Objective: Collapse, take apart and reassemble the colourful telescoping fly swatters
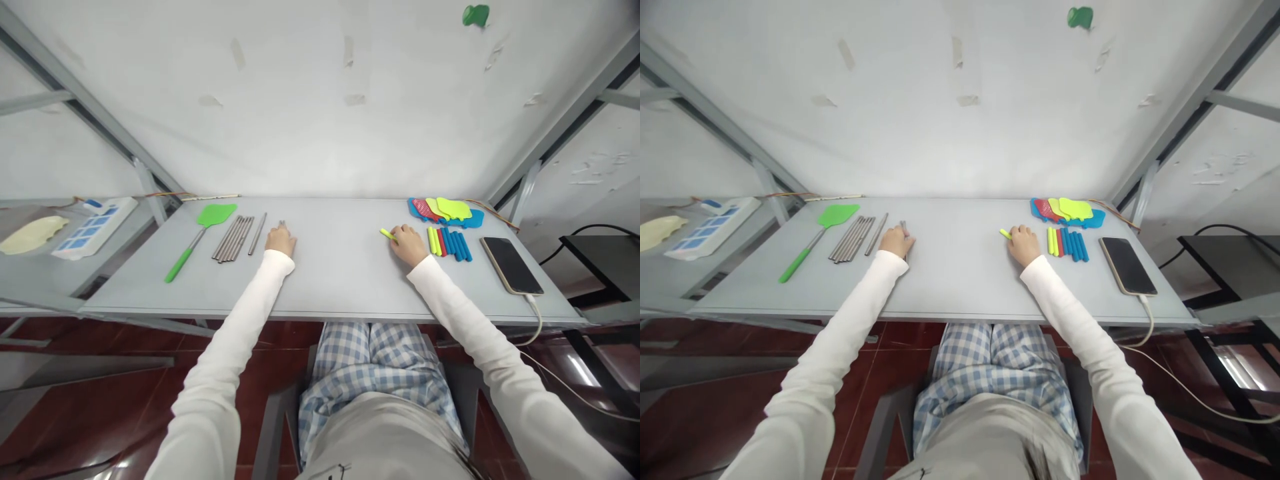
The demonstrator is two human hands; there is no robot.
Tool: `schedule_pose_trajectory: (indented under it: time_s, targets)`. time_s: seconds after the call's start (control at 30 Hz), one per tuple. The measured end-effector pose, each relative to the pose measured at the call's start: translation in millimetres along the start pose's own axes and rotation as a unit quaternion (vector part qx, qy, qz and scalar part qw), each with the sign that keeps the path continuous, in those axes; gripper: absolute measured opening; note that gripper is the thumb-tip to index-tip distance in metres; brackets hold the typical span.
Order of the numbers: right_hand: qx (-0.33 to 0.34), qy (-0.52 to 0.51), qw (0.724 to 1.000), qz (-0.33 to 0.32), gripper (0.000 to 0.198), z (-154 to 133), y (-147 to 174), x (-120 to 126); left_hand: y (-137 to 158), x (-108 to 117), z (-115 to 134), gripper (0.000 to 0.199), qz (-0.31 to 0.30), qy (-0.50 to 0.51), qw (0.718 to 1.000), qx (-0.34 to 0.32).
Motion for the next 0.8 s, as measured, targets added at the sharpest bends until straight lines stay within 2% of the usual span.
schedule_pose_trajectory:
  time_s: [0.17, 0.27, 0.33, 0.4, 0.43, 0.47, 0.53, 0.6, 0.63, 0.7, 0.8]
  targets:
    - [0.016, -0.005, 1.000, -0.005, 0.028, -10.5, -22.4, 4.1, -7.7, 12.3, -11.6, 0.047, -0.040, -0.018, 0.999, 0.028]
    - [0.026, -0.005, 0.999, 0.027, 0.028, -13.4, -28.1, 0.8, -13.1, 15.9, -12.0, 0.046, -0.054, -0.017, 0.998, 0.038]
    - [0.039, -0.016, 0.998, 0.047, 0.027, -11.9, -29.7, -2.7, -17.8, 14.1, -3.8, 0.040, -0.064, 0.035, 0.997, 0.032]
    - [0.064, -0.041, 0.996, 0.055, 0.026, -8.3, -30.5, -5.3, -22.4, 6.0, 14.6, 0.030, -0.100, 0.164, 0.981, 0.003]
    - [0.081, -0.053, 0.994, 0.054, 0.026, -6.3, -30.7, -5.9, -24.3, 0.0, 28.1, 0.024, -0.124, 0.251, 0.960, -0.022]
    - [0.100, -0.062, 0.992, 0.053, 0.025, -4.4, -30.9, -5.9, -25.8, -6.5, 43.9, 0.018, -0.147, 0.345, 0.926, -0.051]
    - [0.130, -0.070, 0.988, 0.049, 0.026, -1.0, -30.8, -4.4, -28.4, -18.5, 78.6, 0.010, -0.163, 0.510, 0.836, -0.120]
    - [0.142, -0.067, 0.986, 0.052, 0.028, 2.6, -30.7, -1.6, -31.7, -29.4, 107.5, 0.011, -0.138, 0.625, 0.750, -0.165]
    - [0.139, -0.066, 0.986, 0.056, 0.029, 4.7, -30.8, -0.1, -34.0, -35.0, 117.8, 0.011, -0.115, 0.666, 0.717, -0.171]
    - [0.122, -0.066, 0.988, 0.065, 0.031, 9.5, -31.5, 2.6, -38.9, -47.1, 130.2, 0.011, -0.075, 0.720, 0.671, -0.162]
    - [0.099, -0.072, 0.990, 0.071, 0.033, 14.4, -32.9, 4.5, -44.0, -61.5, 135.5, 0.009, -0.063, 0.751, 0.641, -0.145]
Point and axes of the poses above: each hand's wrist, its own y-axis away from the middle knuckle, its own x-axis out of the back of the hand, z = x × y, the point moved 4 cm from there along -y, towards the middle knuckle, and after that the axes turned 15 degrees about -z, right-handed, at the moved point
